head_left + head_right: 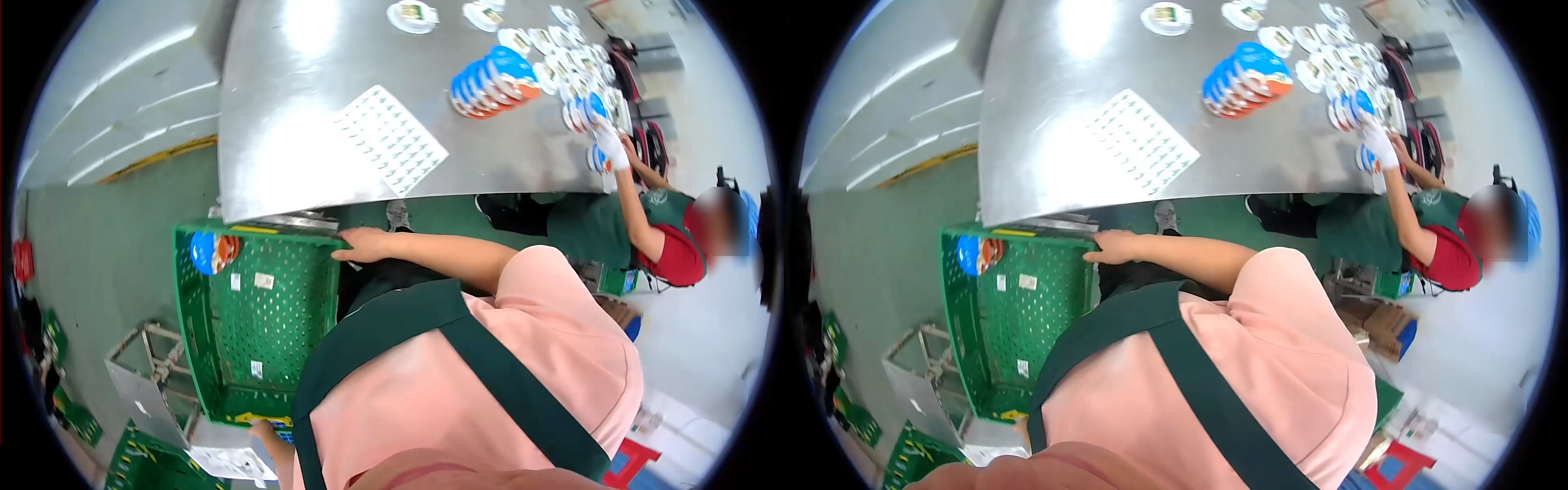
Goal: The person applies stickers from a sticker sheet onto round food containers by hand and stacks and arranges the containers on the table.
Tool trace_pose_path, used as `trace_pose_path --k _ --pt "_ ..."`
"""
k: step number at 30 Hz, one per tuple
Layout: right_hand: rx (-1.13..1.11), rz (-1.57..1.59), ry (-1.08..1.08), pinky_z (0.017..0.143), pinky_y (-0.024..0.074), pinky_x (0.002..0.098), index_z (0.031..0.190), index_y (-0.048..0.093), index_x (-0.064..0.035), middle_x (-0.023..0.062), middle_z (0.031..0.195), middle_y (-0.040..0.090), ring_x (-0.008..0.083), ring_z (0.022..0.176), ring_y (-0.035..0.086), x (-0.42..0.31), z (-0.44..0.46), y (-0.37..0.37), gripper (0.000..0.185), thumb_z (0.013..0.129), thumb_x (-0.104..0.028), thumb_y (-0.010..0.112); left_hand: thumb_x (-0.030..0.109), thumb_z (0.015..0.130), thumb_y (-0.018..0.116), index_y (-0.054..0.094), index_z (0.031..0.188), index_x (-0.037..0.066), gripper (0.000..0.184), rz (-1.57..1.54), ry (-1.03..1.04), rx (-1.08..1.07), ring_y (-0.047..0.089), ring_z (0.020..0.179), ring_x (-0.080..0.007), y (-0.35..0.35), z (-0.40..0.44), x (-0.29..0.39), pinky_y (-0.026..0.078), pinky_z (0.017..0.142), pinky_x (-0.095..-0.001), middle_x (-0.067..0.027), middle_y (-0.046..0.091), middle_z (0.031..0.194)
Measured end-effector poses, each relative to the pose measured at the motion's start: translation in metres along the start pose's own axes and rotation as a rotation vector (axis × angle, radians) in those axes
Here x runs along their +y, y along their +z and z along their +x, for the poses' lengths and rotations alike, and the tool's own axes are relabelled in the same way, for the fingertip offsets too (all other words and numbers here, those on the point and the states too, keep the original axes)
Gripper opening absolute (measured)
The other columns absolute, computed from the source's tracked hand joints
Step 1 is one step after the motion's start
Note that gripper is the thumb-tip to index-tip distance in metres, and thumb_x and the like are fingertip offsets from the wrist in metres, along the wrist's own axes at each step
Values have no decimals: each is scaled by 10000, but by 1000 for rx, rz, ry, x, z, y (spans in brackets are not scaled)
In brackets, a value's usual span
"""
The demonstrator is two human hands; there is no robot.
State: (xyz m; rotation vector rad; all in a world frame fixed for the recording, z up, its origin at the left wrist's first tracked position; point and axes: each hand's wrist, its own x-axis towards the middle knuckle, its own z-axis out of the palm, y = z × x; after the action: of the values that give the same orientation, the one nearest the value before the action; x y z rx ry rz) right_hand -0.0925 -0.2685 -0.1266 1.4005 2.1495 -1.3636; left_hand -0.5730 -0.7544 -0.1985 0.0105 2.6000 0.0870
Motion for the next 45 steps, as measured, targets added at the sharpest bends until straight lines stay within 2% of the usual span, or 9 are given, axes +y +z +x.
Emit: trace_pose_path --k 3,6,9,12,19,23,27,38,45 --pt "-221 133 -133 867 492 444 1012 672 28 226 1000 681 354 976 648 21 -62 -72 596 909 -539 519 150 784 711 312 1404 -101 778 689 -47 122 449 1289 -354 1 -16 6 385 1061 -459 -309 382 1411" --pt "-337 483 274 694 551 322 954 708 11 135 885 715 187 785 688 72 -153 -181 488 962 -443 529 205 827 698 253 1446 -102 822 86 731 507 423 1293 -403 -20 -105 157 371 1075 -454 -298 382 1422" --pt "200 399 357 592 548 301 1034 661 -20 87 780 714 165 646 685 174 -218 -278 563 967 -531 435 134 940 594 375 1412 -30 545 -648 956 41 476 1277 -297 -9 -258 365 367 1076 -401 -197 448 1415" --pt "799 525 197 782 536 375 1305 524 -20 186 1205 627 218 1091 622 187 -223 -329 733 922 -639 434 199 931 592 384 1427 -13 578 -791 1119 -546 451 1311 -261 29 -420 519 364 1082 -392 -172 462 1412" --pt "505 792 89 1014 381 369 1439 399 -77 93 1385 496 213 1212 506 203 -152 -347 793 916 -672 446 542 937 516 262 1499 73 775 -544 941 -1375 308 1399 -318 131 -609 693 406 1036 -476 -167 381 1468" --pt "481 759 18 1040 334 314 1325 524 -65 47 1278 573 162 1166 518 223 -133 -332 608 966 -550 461 490 946 542 433 1364 64 607 -600 922 -1411 415 1320 -274 178 -618 707 372 1055 -388 -152 433 1426" --pt "696 857 -186 1034 368 342 1314 514 -25 72 1232 585 165 1130 536 145 -154 -300 496 991 -401 498 296 919 642 314 1473 51 689 -776 1326 -738 381 1351 -259 167 -598 655 343 1086 -341 -151 359 1485" --pt "30 167 -769 1070 343 465 1415 317 13 268 1363 413 435 1256 425 -75 -5 -72 747 840 -296 680 131 832 721 275 1480 97 787 -1460 335 -692 493 1252 -244 63 -340 381 413 1049 -387 -120 477 1373" --pt "-293 435 -69 1031 425 405 1426 333 -12 244 1329 491 354 1218 518 -84 133 85 876 690 -245 748 142 867 699 463 1326 50 524 -1494 9 -690 625 1070 -238 146 -182 336 494 957 -404 -99 624 1192"
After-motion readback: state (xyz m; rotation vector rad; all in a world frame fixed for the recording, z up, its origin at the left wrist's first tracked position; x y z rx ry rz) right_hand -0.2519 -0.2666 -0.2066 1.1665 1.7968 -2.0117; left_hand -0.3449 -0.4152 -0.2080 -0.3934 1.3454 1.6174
